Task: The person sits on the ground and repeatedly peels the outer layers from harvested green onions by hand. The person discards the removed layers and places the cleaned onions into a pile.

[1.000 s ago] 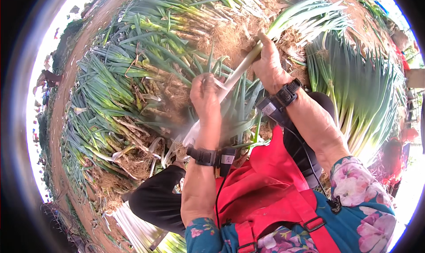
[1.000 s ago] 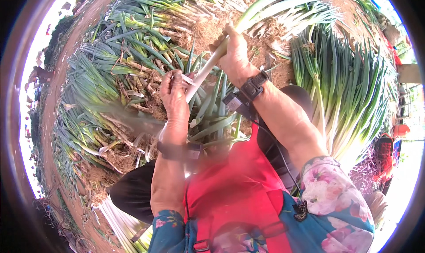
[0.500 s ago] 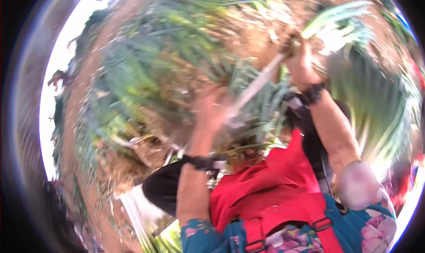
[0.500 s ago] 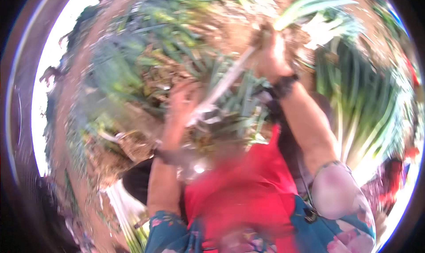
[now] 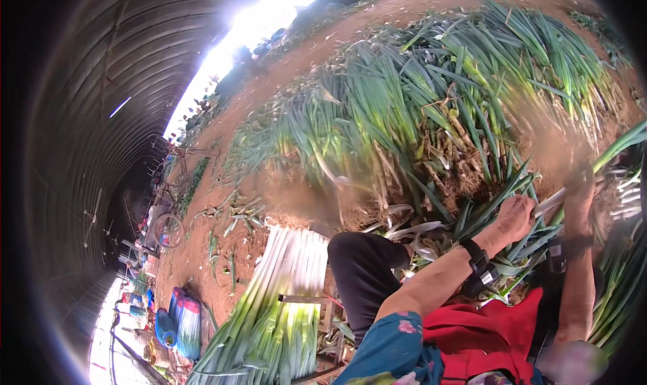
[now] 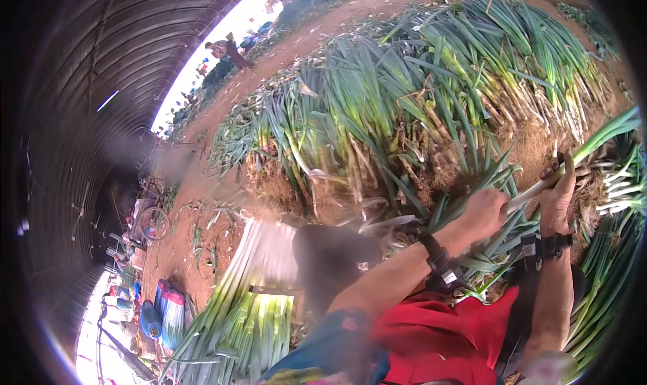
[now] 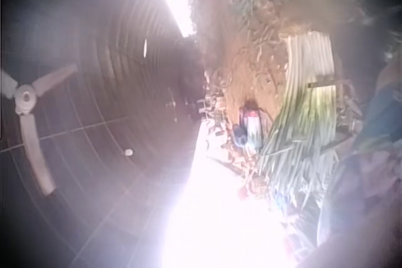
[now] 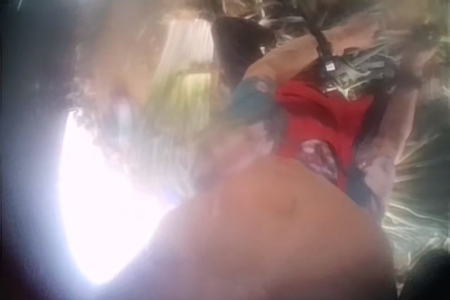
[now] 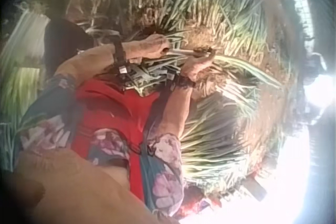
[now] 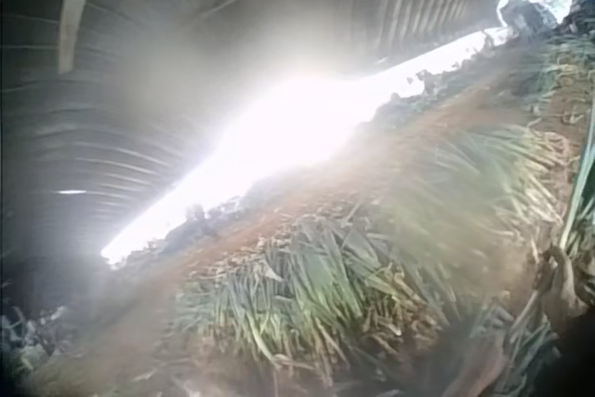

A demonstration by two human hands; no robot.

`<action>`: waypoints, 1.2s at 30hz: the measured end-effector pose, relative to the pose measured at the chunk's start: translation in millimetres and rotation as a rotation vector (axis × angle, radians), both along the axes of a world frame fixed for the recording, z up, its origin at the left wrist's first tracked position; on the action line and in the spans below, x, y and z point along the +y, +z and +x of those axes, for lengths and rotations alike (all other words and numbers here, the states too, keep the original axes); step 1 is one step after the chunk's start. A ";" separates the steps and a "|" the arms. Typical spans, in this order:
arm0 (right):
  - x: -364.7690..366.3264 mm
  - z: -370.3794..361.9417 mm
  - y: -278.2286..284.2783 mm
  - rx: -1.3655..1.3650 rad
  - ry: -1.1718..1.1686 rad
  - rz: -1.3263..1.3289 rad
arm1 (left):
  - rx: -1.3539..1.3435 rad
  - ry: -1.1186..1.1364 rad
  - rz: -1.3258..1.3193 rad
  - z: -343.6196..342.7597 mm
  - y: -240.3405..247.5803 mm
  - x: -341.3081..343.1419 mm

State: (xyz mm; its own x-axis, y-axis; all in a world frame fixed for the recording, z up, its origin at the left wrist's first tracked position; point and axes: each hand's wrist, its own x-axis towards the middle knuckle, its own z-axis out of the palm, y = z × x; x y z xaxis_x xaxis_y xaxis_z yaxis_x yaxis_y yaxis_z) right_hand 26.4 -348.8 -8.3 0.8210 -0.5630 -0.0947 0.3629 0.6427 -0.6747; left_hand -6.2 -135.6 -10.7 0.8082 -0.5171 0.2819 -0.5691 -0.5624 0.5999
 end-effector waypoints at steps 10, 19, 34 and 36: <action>6.0 8.5 2.9 -0.011 0.073 0.018 | -0.043 0.041 0.059 -11.4 -14.4 -8.6; 10.2 2.2 14.9 -0.033 0.115 0.047 | 0.030 0.120 -0.094 -13.4 -15.7 -7.1; 18.0 -10.4 57.1 -0.200 0.143 0.052 | 0.554 0.127 -0.547 -15.1 -23.5 4.9; -7.6 -3.8 41.7 -0.447 0.406 0.038 | 0.486 0.156 -0.454 -11.1 -22.7 -0.8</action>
State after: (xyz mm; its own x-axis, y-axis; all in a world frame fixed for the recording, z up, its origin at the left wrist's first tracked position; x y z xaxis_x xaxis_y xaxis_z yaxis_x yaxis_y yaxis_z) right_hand 22.6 -356.4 33.4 0.9344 -0.1996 0.2952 0.3269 0.8097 -0.4874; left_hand -17.3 -136.4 -33.4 0.9534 -0.3003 0.0294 -0.1079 -0.2483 0.9627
